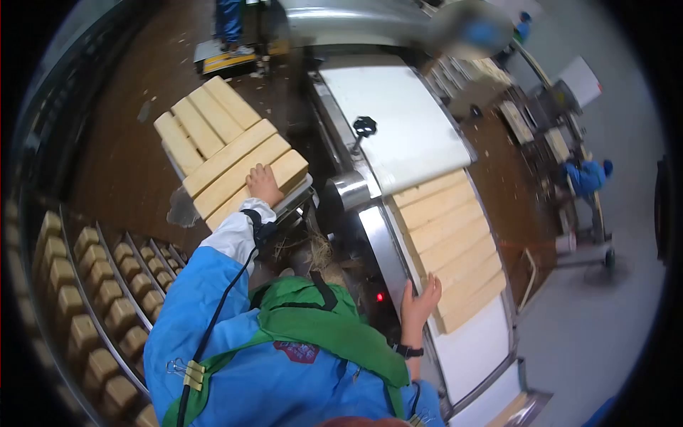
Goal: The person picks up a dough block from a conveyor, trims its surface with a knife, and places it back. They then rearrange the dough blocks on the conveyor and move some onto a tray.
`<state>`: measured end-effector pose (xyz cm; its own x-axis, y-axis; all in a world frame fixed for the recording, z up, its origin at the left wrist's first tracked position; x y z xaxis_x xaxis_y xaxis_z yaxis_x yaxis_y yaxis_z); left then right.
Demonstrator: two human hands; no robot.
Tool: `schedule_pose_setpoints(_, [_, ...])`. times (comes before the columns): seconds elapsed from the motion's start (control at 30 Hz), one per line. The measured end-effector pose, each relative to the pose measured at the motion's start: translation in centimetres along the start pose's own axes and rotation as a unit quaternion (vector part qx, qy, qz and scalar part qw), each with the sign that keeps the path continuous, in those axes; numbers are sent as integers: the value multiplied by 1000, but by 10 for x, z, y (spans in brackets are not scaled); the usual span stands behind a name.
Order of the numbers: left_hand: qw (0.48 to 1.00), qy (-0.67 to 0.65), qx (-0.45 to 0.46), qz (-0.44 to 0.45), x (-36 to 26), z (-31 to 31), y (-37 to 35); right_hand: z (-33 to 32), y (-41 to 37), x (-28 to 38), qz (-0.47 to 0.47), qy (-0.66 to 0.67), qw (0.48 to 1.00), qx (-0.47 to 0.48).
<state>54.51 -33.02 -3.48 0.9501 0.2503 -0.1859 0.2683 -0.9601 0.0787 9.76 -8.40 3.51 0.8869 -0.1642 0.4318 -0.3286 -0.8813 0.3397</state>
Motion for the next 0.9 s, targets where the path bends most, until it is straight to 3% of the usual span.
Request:
schedule_pose_setpoints(0.17, [995, -18, -29, 89, -8, 7, -8, 0, 0, 35, 3, -9, 1000, -20])
schedule_pose_setpoints(0.27, [986, -40, 76, 142, -12, 8, -18, -2, 1, 46, 16, 16, 1000, -21])
schedule_pose_setpoints(0.37, [979, -77, 62, 179, 11, 16, -31, -6, 2, 49, 6, 58, 998, -33])
schedule_pose_setpoints(0.5, [973, -125, -51, 184, 68, -2, -53, -12, -6, 35, -8, 100, 995, -31])
schedule_pose_setpoints(0.57, [961, -138, -152, 184, 90, -23, -53, -14, -10, 36, -18, 138, 990, -6])
schedule_pose_setpoints(0.63, [880, -457, -5, 130, 33, -127, -78, -22, -10, 41, -41, 168, 985, 25])
schedule_pose_setpoints(0.7, [841, -507, -21, 188, -27, -199, -109, -39, -6, 57, -112, 192, 974, 45])
schedule_pose_setpoints(0.83, [699, -684, 75, 193, -142, -226, -165, -96, 8, 94, -267, 222, 938, 12])
schedule_pose_setpoints(0.9, [667, -701, 135, 214, -224, -232, -212, -90, 1, 80, -193, 290, 937, -9])
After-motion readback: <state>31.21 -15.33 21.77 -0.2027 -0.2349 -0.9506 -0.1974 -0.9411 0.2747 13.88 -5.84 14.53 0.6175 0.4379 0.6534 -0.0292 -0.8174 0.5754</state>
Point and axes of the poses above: each hand's wrist, its own y-axis towards the middle knuckle, its own z-axis out of the palm, x = y × z, the point moved 2 cm from there along y, towards the middle knuckle, and after that the axes turned 1 degree about z, right-handed, at the moved point
